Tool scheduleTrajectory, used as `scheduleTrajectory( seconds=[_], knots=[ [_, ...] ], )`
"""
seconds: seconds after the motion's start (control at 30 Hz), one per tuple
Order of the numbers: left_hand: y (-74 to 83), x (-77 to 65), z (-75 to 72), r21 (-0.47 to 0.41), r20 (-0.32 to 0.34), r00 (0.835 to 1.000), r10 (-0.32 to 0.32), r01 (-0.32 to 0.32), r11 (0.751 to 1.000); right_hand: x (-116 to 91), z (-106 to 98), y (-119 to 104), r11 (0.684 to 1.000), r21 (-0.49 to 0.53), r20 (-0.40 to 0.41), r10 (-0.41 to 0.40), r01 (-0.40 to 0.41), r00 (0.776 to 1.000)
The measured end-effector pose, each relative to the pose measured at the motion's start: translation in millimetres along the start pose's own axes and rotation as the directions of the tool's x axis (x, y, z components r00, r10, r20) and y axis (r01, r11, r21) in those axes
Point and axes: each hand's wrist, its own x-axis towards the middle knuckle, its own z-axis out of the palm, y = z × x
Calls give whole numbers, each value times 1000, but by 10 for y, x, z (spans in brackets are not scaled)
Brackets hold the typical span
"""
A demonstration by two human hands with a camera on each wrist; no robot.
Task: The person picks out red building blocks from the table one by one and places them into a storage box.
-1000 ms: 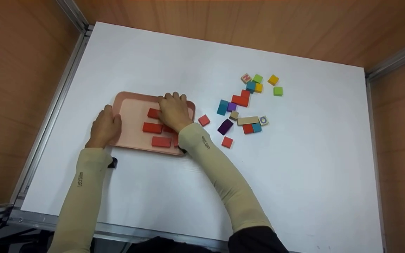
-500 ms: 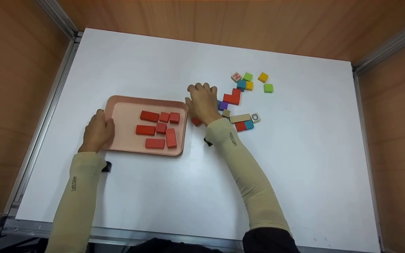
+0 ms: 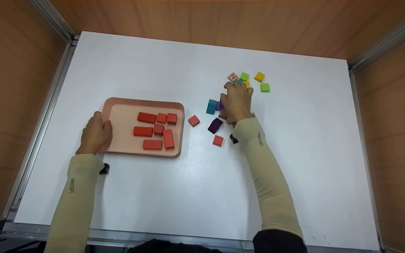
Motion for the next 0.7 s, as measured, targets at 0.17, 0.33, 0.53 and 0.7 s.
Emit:
scheduleTrajectory(
  seconds=[0.17, 0.33, 0.53, 0.7],
  knots=[
    [-12, 4, 4, -3, 2, 1000, -10, 10, 1000, 8, 43, 73, 1000, 4, 32, 17, -17, 999],
    [-11, 11, 19, -18, 12, 1000, -24, 24, 1000, 4, 88, 146, 998, 32, 137, 47, -52, 989],
    [13, 8, 27, -22, 17, 1000, -25, 26, 999, 9, 129, 243, 997, 26, 214, 72, -79, 974],
    [26, 2, 17, -20, 22, 1000, -13, 14, 1000, 17, 155, 270, 997, -18, 195, 72, -70, 978]
  ],
)
